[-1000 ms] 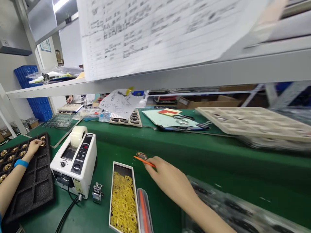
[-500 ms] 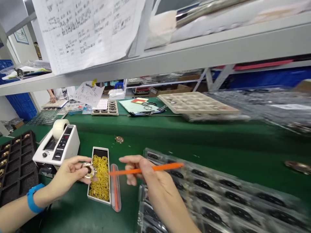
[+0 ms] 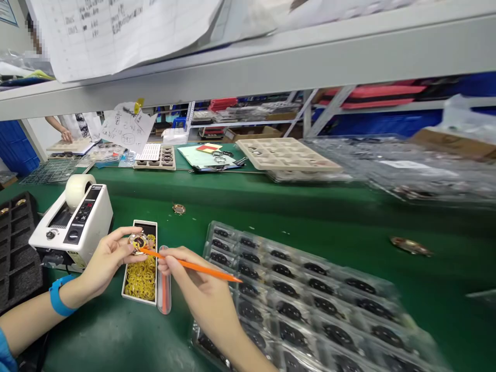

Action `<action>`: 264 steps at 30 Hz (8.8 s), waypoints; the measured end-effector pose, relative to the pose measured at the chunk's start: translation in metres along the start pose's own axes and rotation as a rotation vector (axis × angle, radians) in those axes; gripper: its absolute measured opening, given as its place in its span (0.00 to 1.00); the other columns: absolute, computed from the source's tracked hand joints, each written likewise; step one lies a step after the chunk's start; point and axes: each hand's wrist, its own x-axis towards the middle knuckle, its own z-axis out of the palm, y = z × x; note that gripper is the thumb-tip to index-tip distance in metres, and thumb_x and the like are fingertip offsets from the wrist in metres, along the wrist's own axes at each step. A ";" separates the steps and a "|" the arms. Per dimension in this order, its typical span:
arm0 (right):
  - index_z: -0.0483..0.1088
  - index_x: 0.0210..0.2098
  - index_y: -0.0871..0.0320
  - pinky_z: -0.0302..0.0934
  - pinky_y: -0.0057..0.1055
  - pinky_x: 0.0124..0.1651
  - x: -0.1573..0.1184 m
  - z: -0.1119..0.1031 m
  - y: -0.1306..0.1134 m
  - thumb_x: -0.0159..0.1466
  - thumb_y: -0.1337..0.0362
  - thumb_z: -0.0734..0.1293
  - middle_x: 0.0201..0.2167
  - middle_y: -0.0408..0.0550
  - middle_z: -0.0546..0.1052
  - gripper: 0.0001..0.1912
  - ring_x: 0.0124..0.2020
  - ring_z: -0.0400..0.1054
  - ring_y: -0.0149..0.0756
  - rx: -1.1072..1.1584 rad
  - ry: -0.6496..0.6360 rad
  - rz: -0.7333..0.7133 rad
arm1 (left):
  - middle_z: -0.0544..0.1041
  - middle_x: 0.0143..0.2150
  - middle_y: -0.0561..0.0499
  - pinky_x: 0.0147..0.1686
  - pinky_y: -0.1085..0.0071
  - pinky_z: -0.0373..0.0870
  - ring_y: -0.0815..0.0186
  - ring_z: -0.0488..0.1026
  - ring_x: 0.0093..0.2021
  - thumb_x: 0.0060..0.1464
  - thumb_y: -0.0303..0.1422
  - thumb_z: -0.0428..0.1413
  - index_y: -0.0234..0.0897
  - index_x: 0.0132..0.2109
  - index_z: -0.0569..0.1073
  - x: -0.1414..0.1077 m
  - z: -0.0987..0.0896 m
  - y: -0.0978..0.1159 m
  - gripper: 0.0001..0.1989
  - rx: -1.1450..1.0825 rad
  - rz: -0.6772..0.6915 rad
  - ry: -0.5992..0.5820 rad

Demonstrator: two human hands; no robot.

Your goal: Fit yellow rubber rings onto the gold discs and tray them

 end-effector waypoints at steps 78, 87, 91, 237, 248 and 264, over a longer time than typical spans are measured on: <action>0.69 0.37 0.58 0.60 0.23 0.26 0.003 0.034 -0.004 0.65 0.74 0.64 0.28 0.45 0.75 0.06 0.25 0.70 0.29 -0.608 0.095 -0.640 | 0.80 0.45 0.46 0.31 0.75 0.74 0.67 0.77 0.33 0.52 0.24 0.53 0.36 0.53 0.72 -0.019 0.010 -0.005 0.20 0.456 0.190 0.052; 0.67 0.28 0.56 0.55 0.22 0.21 0.004 0.034 -0.010 0.62 0.74 0.62 0.22 0.39 0.69 0.08 0.19 0.61 0.25 -0.461 0.046 -0.428 | 0.75 0.55 0.42 0.50 0.65 0.75 0.59 0.74 0.53 0.57 0.20 0.46 0.36 0.58 0.66 -0.024 0.006 -0.015 0.23 0.793 0.554 -0.051; 0.65 0.23 0.56 0.51 0.22 0.17 0.008 0.027 -0.015 0.59 0.70 0.63 0.18 0.38 0.66 0.09 0.16 0.57 0.25 -0.288 -0.058 -0.257 | 0.76 0.52 0.43 0.42 0.70 0.76 0.63 0.78 0.46 0.55 0.22 0.49 0.37 0.54 0.68 -0.017 0.005 -0.014 0.19 0.575 0.333 -0.014; 0.69 0.37 0.59 0.59 0.27 0.27 0.021 0.028 -0.013 0.64 0.73 0.66 0.28 0.48 0.79 0.04 0.24 0.68 0.31 -0.847 0.175 -0.987 | 0.76 0.23 0.55 0.29 0.76 0.76 0.72 0.74 0.23 0.47 0.34 0.63 0.33 0.40 0.74 -0.014 0.008 0.011 0.13 0.130 -0.007 0.063; 0.68 0.37 0.60 0.64 0.29 0.30 0.023 0.023 -0.011 0.66 0.73 0.64 0.26 0.50 0.80 0.03 0.25 0.71 0.33 -0.876 0.092 -1.129 | 0.80 0.28 0.49 0.34 0.68 0.80 0.62 0.80 0.31 0.53 0.29 0.55 0.33 0.46 0.75 -0.019 0.003 0.001 0.13 0.413 0.114 0.084; 0.69 0.38 0.61 0.63 0.31 0.29 0.019 0.023 -0.012 0.67 0.73 0.63 0.28 0.52 0.81 0.04 0.26 0.72 0.35 -0.927 0.099 -1.140 | 0.82 0.32 0.47 0.32 0.71 0.76 0.64 0.79 0.30 0.56 0.29 0.51 0.32 0.45 0.76 -0.019 0.003 -0.003 0.13 0.649 0.324 0.084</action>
